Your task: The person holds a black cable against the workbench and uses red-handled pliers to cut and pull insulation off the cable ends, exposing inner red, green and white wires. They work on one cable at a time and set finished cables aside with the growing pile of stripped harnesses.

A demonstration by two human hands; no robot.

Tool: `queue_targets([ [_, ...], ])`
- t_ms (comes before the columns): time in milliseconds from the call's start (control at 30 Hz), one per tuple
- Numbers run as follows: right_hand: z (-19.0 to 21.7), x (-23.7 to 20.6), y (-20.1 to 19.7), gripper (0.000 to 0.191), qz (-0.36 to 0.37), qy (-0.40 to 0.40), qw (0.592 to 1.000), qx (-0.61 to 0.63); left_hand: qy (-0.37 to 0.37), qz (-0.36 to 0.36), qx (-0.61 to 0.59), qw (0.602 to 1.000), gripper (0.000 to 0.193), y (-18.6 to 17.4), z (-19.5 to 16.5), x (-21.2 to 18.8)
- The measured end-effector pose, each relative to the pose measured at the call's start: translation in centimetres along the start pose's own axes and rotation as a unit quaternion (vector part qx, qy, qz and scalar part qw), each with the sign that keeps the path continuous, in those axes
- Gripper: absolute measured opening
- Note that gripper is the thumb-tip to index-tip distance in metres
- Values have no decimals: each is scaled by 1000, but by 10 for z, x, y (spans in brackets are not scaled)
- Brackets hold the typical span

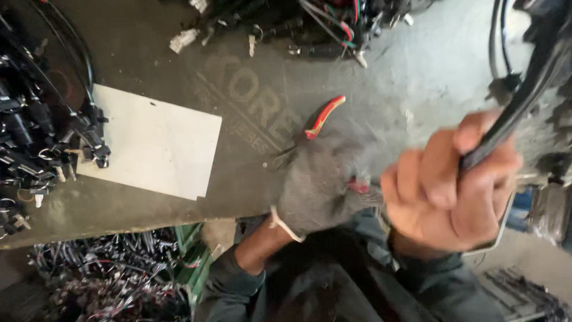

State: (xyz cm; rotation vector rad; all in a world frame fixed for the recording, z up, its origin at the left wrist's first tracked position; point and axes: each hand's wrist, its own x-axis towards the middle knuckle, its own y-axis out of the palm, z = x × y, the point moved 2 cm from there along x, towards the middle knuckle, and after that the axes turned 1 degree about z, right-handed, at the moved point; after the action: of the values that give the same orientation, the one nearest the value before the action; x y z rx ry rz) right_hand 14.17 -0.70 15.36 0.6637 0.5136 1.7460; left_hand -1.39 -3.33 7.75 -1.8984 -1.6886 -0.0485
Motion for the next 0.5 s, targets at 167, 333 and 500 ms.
queue_targets([
  [167, -21, -11, -14, 42, -86, 29, 995, 50, -188, 16, -400, 897, 44, 12, -1, -33],
  [333, -61, -59, 24, 32, -75, 176, 982, 9, -276, -110, -544, 784, 35, 10, 32, -64],
  [500, -52, -64, 29, 38, 358, -30, 902, -239, -260, -184, -550, 772, 30, -15, 18, -69],
])
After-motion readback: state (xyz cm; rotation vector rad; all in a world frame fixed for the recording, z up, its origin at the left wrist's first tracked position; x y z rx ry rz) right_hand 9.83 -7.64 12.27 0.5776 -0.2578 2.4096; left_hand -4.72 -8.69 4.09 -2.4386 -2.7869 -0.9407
